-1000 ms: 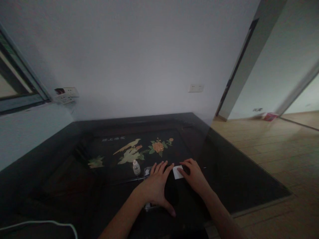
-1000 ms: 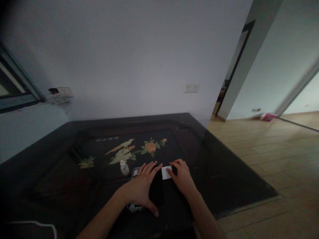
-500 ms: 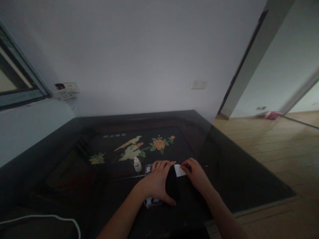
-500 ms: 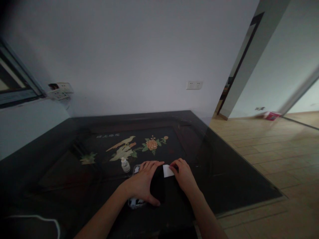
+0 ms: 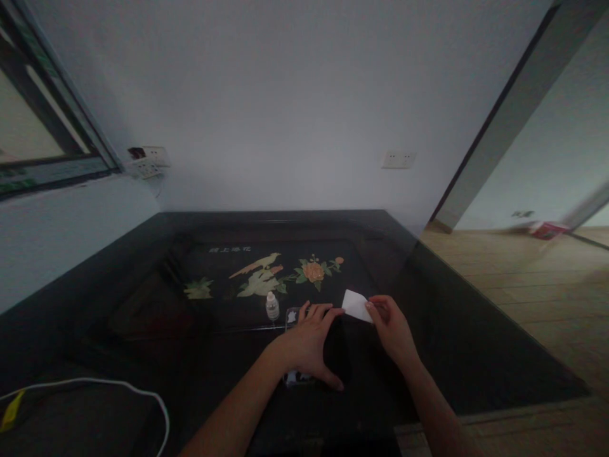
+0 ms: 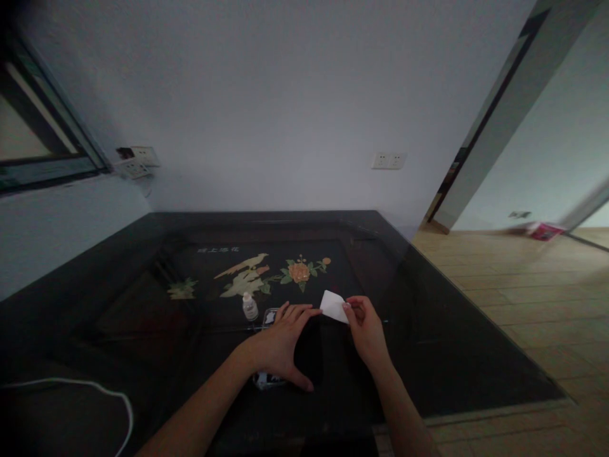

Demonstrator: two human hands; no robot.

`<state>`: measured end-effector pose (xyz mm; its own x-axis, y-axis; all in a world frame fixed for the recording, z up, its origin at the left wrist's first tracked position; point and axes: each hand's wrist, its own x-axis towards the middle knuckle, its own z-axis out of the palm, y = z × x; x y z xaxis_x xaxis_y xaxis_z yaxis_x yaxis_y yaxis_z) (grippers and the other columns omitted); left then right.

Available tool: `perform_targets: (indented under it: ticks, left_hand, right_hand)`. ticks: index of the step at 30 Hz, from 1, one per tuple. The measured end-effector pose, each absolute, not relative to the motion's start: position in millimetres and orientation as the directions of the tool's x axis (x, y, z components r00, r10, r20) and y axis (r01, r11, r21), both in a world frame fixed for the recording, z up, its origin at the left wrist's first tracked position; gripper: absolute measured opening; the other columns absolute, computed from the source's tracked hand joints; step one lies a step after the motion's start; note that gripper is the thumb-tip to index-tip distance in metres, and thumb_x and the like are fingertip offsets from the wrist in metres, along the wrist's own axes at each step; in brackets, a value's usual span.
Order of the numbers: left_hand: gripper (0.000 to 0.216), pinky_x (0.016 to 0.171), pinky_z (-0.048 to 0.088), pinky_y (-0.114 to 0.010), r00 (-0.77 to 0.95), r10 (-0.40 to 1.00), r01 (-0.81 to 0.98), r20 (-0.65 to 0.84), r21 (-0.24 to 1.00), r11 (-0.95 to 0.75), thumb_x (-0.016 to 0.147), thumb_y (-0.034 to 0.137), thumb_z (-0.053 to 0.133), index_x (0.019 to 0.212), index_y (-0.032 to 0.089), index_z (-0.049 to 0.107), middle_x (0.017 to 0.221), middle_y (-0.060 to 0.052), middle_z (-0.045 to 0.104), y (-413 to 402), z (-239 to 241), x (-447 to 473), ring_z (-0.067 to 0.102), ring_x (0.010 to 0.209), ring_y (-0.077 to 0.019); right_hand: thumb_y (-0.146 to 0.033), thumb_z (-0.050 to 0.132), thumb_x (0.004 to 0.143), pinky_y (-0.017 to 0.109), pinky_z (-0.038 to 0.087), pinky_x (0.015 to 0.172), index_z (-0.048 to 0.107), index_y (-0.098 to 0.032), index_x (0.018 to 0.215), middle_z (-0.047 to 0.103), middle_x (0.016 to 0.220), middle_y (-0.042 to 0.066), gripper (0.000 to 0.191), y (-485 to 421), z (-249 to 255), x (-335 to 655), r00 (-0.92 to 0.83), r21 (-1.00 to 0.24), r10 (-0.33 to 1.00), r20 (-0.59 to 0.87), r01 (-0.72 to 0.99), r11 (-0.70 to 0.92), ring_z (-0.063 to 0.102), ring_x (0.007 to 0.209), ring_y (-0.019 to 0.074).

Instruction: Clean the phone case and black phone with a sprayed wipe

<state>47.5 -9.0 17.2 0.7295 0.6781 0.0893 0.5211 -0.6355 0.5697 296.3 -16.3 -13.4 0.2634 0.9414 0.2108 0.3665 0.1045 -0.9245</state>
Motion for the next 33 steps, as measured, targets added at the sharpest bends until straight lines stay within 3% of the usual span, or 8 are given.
perform_targets:
  ticks: [6,11,13,16,21,25,29,33]
  left_hand:
    - [0.132,0.123,0.003,-0.068,0.704,0.704,0.522,0.091,0.606,-0.601,0.049,0.072,0.087,0.159,0.027,0.028,0.166,-0.018,0.026,-14,22,43,0.019,0.154,-0.0434]
    - [0.055,0.117,0.034,-0.057,0.434,0.88,0.622,0.195,0.641,-0.449,0.089,0.047,0.067,0.138,0.026,0.054,0.15,-0.012,0.05,-37,25,32,0.042,0.142,-0.0345]
    - [0.035,0.111,0.041,-0.051,0.317,0.914,0.674,0.253,0.618,-0.405,0.094,0.033,0.059,0.128,0.025,0.058,0.135,-0.011,0.059,-52,23,27,0.053,0.128,-0.0311]
    - [0.02,0.096,0.05,-0.045,0.156,0.947,0.769,0.28,0.567,-0.295,0.099,0.029,0.046,0.112,0.023,0.06,0.115,-0.012,0.062,-71,18,22,0.061,0.109,-0.0295]
    - [0.022,0.067,0.05,-0.038,-0.051,0.992,0.93,0.115,0.367,0.005,0.1,0.036,0.042,0.103,0.019,0.055,0.097,-0.013,0.065,-77,10,15,0.068,0.083,-0.0306]
    - [0.026,0.064,0.048,-0.036,-0.025,0.999,0.978,0.042,0.207,0.016,0.102,0.032,0.037,0.104,0.018,0.058,0.096,-0.014,0.068,-70,6,15,0.071,0.082,-0.0319]
    - [0.024,0.066,0.048,-0.033,0.006,1.0,0.979,-0.015,0.202,-0.003,0.103,0.028,0.037,0.108,0.02,0.059,0.103,-0.012,0.071,-67,13,15,0.073,0.084,-0.0299]
    - [0.019,0.065,0.043,-0.029,-0.008,0.996,0.948,-0.094,0.315,0.037,0.103,0.031,0.042,0.106,0.021,0.058,0.095,-0.009,0.073,-66,25,12,0.073,0.077,-0.0256]
  right_hand:
    - [-0.055,0.072,0.084,0.039,0.062,0.067,0.06,-0.025,0.111,0.075,0.104,0.01,0.042,-19,-9,278,0.163,-0.978,0.978,0.133,0.18,0.103,0.075,0.09,0.0299]
    - [-0.054,0.07,0.087,0.039,0.063,0.072,0.064,-0.024,0.115,0.077,0.1,0.008,0.041,-22,-6,266,0.053,-0.981,0.994,0.1,0.171,0.089,0.075,0.089,0.0286]
    - [-0.052,0.069,0.088,0.038,0.062,0.073,0.064,-0.023,0.115,0.077,0.099,0.008,0.039,-22,-2,261,0.02,-0.977,0.994,0.111,0.188,0.106,0.075,0.089,0.0278]
    - [-0.05,0.069,0.089,0.035,0.061,0.069,0.064,-0.023,0.113,0.076,0.099,0.008,0.036,-17,9,250,0.001,-0.972,0.992,0.126,0.199,0.124,0.075,0.088,0.0268]
    - [-0.05,0.069,0.088,0.032,0.06,0.062,0.063,-0.023,0.108,0.076,0.098,0.008,0.034,2,20,231,0.02,-0.973,0.981,0.191,0.14,0.186,0.074,0.086,0.0253]
    - [-0.054,0.07,0.086,0.031,0.059,0.058,0.062,-0.022,0.108,0.076,0.101,0.01,0.039,11,9,224,0.095,-0.979,0.976,0.196,0.081,0.189,0.073,0.084,0.0255]
    - [-0.058,0.073,0.082,0.031,0.058,0.058,0.064,-0.021,0.109,0.076,0.098,0.009,0.048,11,1,228,0.14,-0.987,0.977,0.158,0.027,0.156,0.073,0.086,0.0272]
    - [-0.059,0.077,0.076,0.033,0.058,0.063,0.069,-0.018,0.103,0.073,0.082,0.006,0.049,12,4,235,0.24,-0.983,0.954,0.181,0.023,0.18,0.07,0.076,0.0246]
